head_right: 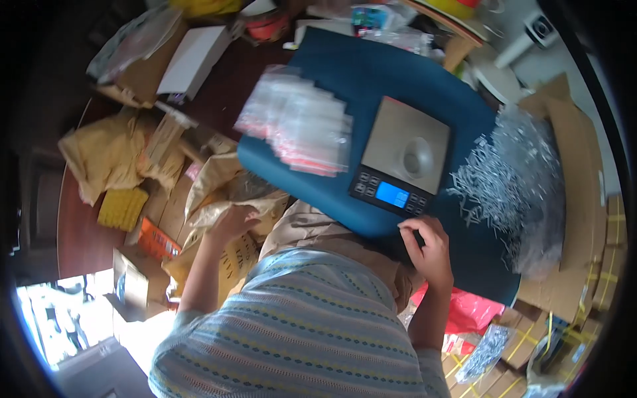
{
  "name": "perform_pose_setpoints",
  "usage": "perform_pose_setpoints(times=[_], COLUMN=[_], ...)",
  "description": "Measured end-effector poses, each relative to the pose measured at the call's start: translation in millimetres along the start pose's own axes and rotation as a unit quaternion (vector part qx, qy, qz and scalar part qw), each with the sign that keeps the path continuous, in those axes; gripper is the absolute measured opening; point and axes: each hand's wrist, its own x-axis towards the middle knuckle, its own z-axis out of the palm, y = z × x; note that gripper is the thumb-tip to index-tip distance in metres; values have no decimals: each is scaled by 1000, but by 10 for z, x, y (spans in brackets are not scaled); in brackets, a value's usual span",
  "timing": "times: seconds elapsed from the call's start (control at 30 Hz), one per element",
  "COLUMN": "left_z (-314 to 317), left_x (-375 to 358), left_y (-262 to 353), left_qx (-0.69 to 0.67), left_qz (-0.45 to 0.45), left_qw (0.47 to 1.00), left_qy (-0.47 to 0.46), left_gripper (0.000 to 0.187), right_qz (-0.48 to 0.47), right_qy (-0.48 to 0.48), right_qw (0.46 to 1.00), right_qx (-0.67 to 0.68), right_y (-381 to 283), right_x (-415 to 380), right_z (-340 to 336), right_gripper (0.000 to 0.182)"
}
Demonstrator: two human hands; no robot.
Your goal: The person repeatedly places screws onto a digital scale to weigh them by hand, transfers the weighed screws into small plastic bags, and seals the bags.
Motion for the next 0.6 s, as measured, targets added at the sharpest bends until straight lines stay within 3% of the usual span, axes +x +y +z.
perform_pose_setpoints(times=[0.07,0.1,0.17,0.23,0.3,0.4,0.5,0.6], left_z=[-188,-190,-350,-509,-503,-518,-484,-412], left_x=[-82,-29,-60,-91,-80,-28,-6,46], left_y=[374,354,565,726,788,934,1155,1265], left_qx=[-42,-41,-60,-102,-143,-169,-154,-143], left_qz=[27,101,110,204,228,249,301,346], left_qw=[999,994,991,971,959,950,936,921], left_qy=[1,24,41,76,86,84,99,107], left_gripper=[24,22,17,12,10,8,7,5], right_qz=[17,16,37,59,73,198,269,313], right_qy=[21,49,106,175,223,216,226,167], right_qw=[999,998,986,965,937,882,831,805], right_qx=[-22,-47,-119,-184,-261,-369,-431,-475], right_y=[129,278,517,852,1183,1404,1617,1630], right_x=[25,36,73,87,103,221,466,640], right_z=[-124,-191,-389,-597,-790,-949,-992,-882], right_gripper=[7,11,21,30,37,44,50,51])
